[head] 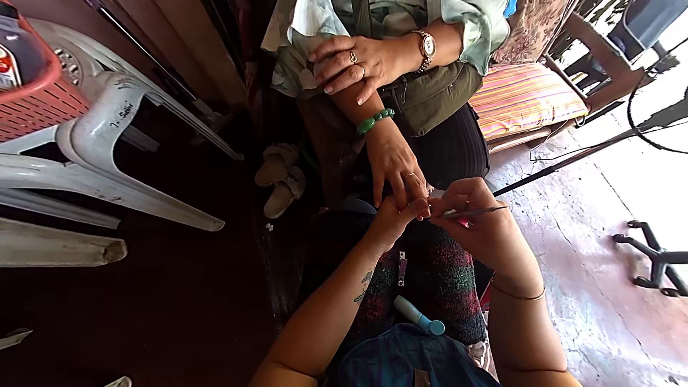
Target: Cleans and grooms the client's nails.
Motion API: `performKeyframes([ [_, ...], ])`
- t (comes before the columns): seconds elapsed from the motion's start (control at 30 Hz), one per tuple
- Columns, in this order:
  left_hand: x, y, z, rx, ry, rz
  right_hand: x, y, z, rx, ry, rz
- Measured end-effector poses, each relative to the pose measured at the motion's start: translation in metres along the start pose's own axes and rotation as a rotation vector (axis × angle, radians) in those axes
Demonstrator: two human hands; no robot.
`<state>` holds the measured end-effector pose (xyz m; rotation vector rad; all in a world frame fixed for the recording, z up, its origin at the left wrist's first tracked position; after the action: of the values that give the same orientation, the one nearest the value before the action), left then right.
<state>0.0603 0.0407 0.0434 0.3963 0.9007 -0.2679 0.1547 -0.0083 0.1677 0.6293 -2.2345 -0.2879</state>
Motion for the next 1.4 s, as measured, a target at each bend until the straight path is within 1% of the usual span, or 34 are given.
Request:
performKeyframes([
  [0.07, 0.000, 0.000, 0.000, 0.001, 0.001, -0.001, 0.000, 0.000, -0.001, -0.048, 0.041, 0.003],
  [0.1, 0.000, 0.000, 0.000, 0.000, 0.002, -0.002, 0.000, 0.000, 0.000, -0.070, 0.022, 0.001],
  [0.17, 0.000, 0.000, -0.001, -0.008, 0.007, 0.001, 0.002, -0.001, 0.004, -0.043, -0.064, -0.014],
  [0.23, 0.000, 0.000, -0.001, -0.003, 0.007, 0.013, 0.003, -0.001, 0.004, -0.002, -0.062, -0.019],
  [0.33, 0.000, 0.000, -0.001, 0.003, 0.015, 0.015, 0.005, -0.001, 0.004, -0.087, -0.084, -0.025],
  [0.4, 0.001, 0.001, -0.002, -0.006, 0.025, 0.010, 0.005, -0.002, 0.007, -0.053, -0.148, -0.039],
  [0.47, 0.002, 0.000, -0.002, -0.010, 0.013, 0.007, 0.004, -0.002, 0.005, -0.028, -0.098, -0.030],
  [0.57, 0.004, 0.001, -0.004, -0.014, 0.016, 0.006, 0.001, -0.004, 0.006, -0.087, -0.104, -0.021],
  [0.67, 0.004, 0.001, -0.004, -0.013, 0.019, 0.003, -0.001, -0.006, 0.007, -0.018, -0.103, -0.018],
  [0.77, 0.004, 0.000, -0.004, -0.016, 0.016, 0.004, 0.000, -0.005, 0.006, -0.097, -0.119, -0.024],
  [0.87, 0.004, 0.001, -0.004, -0.020, 0.015, 0.014, 0.002, -0.006, 0.007, -0.045, -0.139, -0.023],
  [0.93, 0.002, 0.000, -0.002, -0.009, -0.001, 0.023, 0.003, -0.005, 0.005, -0.081, -0.100, -0.018],
  [1.0, 0.002, 0.000, -0.002, -0.006, 0.008, 0.021, 0.004, -0.006, 0.007, -0.116, -0.157, -0.031],
  [1.1, 0.002, 0.000, -0.002, -0.006, 0.008, 0.025, 0.007, -0.006, 0.007, -0.056, -0.187, -0.029],
  [1.2, 0.001, 0.001, -0.001, -0.008, 0.015, 0.030, 0.009, -0.004, 0.008, -0.117, -0.201, -0.021],
  [1.27, 0.002, 0.001, -0.002, -0.018, 0.007, 0.023, 0.012, -0.004, 0.010, -0.081, -0.259, -0.037],
  [1.33, 0.002, 0.000, -0.002, -0.015, 0.007, 0.023, 0.013, -0.003, 0.008, -0.055, -0.245, -0.038],
  [1.4, 0.002, 0.000, -0.001, -0.010, 0.004, 0.020, 0.013, -0.002, 0.008, -0.100, -0.237, -0.043],
])
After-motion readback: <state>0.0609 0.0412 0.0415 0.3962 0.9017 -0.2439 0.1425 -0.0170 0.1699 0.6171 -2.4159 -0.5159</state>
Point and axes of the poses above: each hand's wrist, its own y-axis towards the middle knuckle, its own z-axis out of the palm, x = y × z, the point moved 8 cm from there along y, towards the middle knuckle, and after that the axes turned 1 degree about x, right-handed, at the moved point
